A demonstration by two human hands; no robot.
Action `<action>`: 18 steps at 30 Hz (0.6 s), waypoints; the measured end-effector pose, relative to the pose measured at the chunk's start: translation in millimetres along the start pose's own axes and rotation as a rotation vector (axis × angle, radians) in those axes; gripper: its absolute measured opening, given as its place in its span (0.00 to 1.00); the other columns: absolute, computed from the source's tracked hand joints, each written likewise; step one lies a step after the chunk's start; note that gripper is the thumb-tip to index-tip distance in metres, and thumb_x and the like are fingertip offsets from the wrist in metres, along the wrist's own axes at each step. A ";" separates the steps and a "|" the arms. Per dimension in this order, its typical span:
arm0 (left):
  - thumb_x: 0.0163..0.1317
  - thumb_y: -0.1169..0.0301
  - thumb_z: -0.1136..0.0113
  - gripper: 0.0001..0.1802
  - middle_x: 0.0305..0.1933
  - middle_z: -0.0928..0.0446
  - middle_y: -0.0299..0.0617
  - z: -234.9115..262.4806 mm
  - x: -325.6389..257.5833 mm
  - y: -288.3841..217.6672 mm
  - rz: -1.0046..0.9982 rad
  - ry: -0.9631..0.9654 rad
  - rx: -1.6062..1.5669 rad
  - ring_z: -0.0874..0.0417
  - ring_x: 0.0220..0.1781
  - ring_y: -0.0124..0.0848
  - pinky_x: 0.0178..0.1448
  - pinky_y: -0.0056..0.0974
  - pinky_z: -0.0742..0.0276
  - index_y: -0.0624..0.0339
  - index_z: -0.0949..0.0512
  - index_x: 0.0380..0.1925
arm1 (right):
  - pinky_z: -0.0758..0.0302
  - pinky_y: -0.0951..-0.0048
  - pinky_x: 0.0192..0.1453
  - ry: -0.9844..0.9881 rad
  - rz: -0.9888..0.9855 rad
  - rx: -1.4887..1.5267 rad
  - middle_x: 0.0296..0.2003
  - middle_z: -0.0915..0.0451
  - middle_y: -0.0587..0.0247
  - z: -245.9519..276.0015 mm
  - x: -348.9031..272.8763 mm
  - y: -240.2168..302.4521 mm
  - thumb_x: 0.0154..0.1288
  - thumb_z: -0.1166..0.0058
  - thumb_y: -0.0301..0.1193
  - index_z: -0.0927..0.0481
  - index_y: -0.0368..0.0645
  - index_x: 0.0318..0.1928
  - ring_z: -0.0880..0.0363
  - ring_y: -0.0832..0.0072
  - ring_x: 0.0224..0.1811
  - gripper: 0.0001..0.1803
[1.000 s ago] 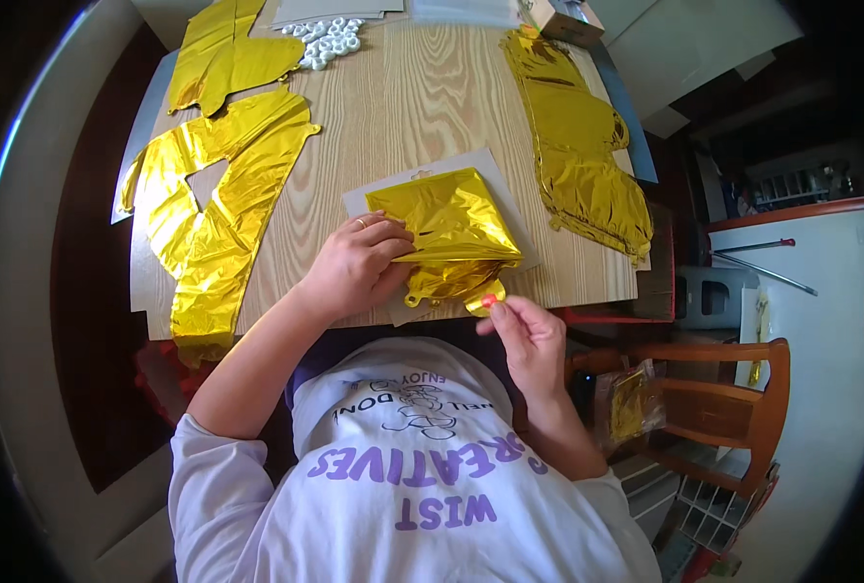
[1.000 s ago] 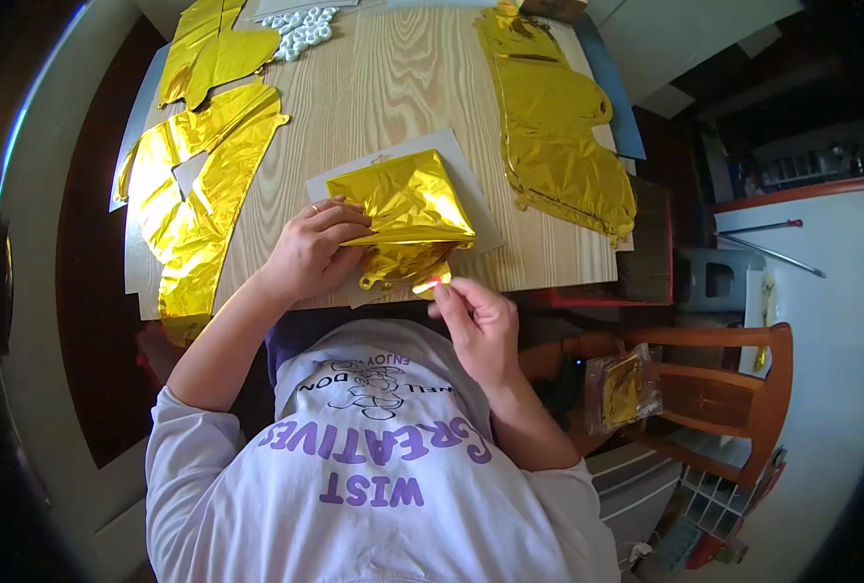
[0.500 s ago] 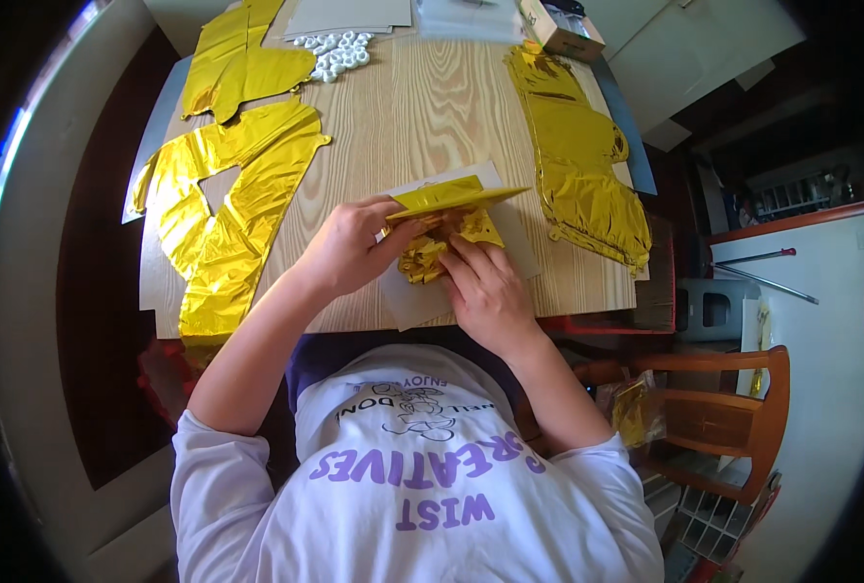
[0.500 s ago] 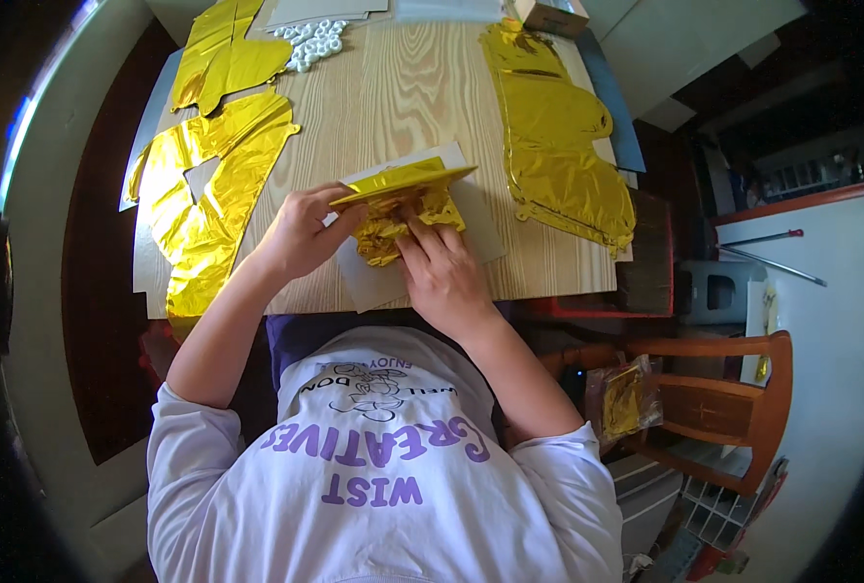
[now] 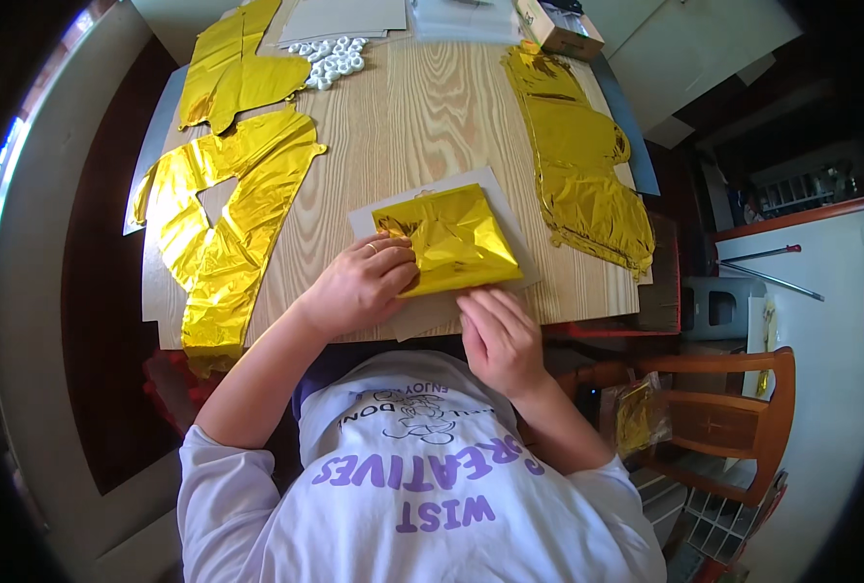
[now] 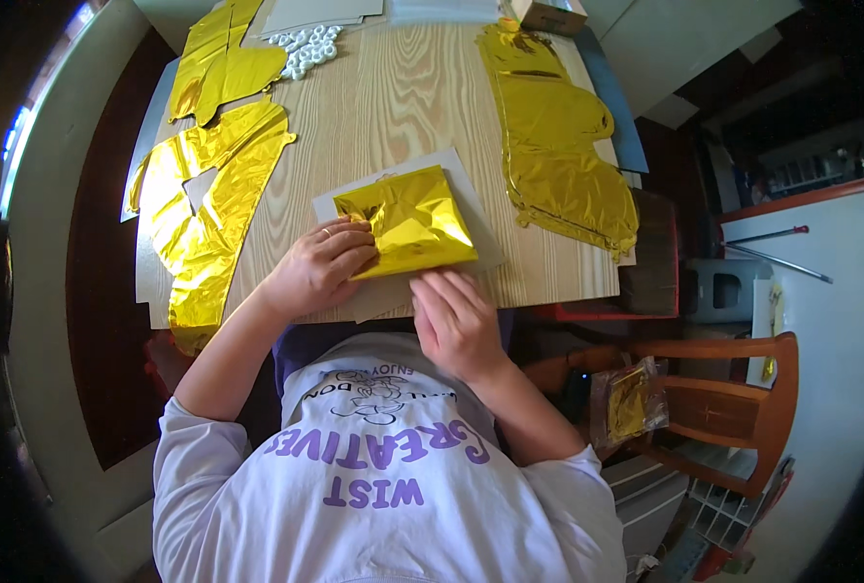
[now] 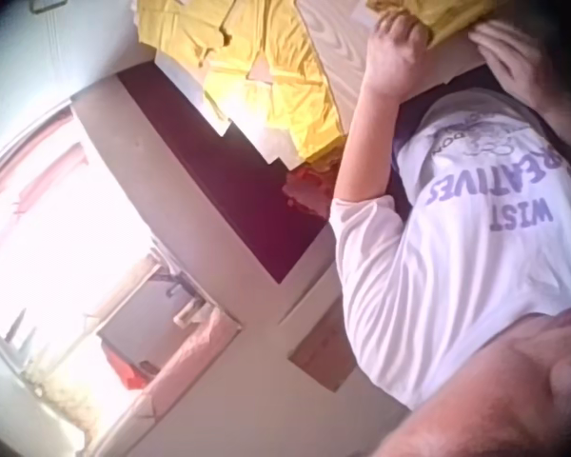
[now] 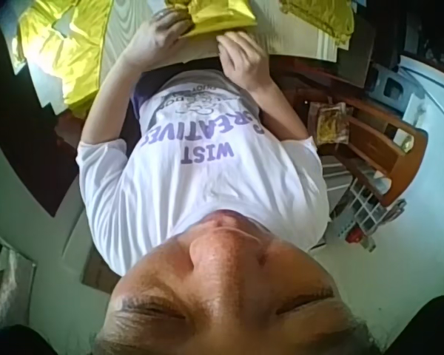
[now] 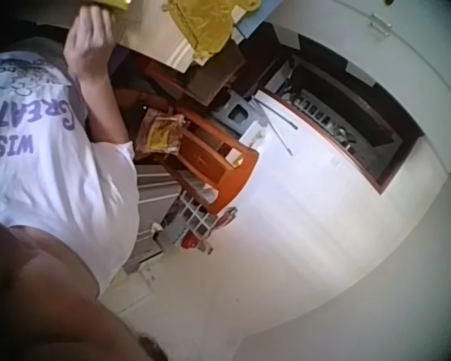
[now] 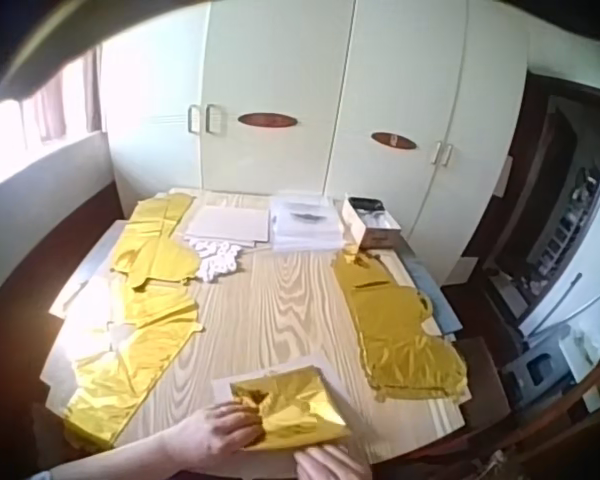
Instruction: Manually folding star-shaped yellow foil materials into a compact square shape.
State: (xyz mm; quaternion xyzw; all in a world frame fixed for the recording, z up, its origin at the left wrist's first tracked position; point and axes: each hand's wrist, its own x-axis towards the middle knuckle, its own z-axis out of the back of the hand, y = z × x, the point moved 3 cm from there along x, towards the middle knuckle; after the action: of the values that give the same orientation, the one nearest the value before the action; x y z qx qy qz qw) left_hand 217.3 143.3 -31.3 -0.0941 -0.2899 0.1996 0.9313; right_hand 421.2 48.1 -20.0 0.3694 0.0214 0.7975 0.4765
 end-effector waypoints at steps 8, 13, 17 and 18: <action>0.59 0.43 0.32 0.37 0.56 0.23 0.55 14.2 -0.3 -6.0 0.050 0.096 -0.149 0.22 0.61 0.54 0.69 0.54 0.28 0.66 0.21 0.53 | 0.27 0.56 0.64 0.079 0.030 0.038 0.54 0.18 0.52 33.6 50.1 -34.0 0.66 0.40 0.31 0.19 0.38 0.52 0.20 0.55 0.58 0.16; 0.62 0.40 0.37 0.43 0.66 0.30 0.60 12.2 4.0 0.5 0.234 0.022 -0.105 0.31 0.70 0.58 0.74 0.56 0.36 0.67 0.27 0.63 | 0.51 0.47 0.81 0.427 0.056 -0.170 0.75 0.39 0.46 -31.9 74.5 -85.3 0.74 0.49 0.49 0.35 0.38 0.73 0.44 0.52 0.79 0.36; 0.66 0.35 0.48 0.52 0.79 0.45 0.65 -7.4 2.3 -0.2 0.354 0.108 0.095 0.47 0.81 0.60 0.81 0.59 0.50 0.69 0.40 0.74 | 0.57 0.45 0.83 0.542 0.048 -0.167 0.78 0.45 0.47 -53.1 72.1 -88.1 0.75 0.52 0.51 0.40 0.39 0.76 0.51 0.52 0.82 0.39; 0.66 0.33 0.50 0.53 0.79 0.46 0.65 -14.3 -3.3 0.5 0.374 0.139 0.157 0.48 0.82 0.60 0.82 0.59 0.52 0.70 0.41 0.74 | 0.57 0.45 0.83 0.531 0.063 -0.164 0.78 0.45 0.47 -54.7 72.1 -88.9 0.75 0.52 0.51 0.41 0.39 0.77 0.51 0.53 0.82 0.40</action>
State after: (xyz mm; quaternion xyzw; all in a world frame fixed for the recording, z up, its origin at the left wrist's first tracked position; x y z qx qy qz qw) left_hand 222.9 141.4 -44.8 -0.0868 -0.1862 0.3839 0.9002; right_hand 434.4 169.9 -53.0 0.1082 0.0693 0.8800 0.4573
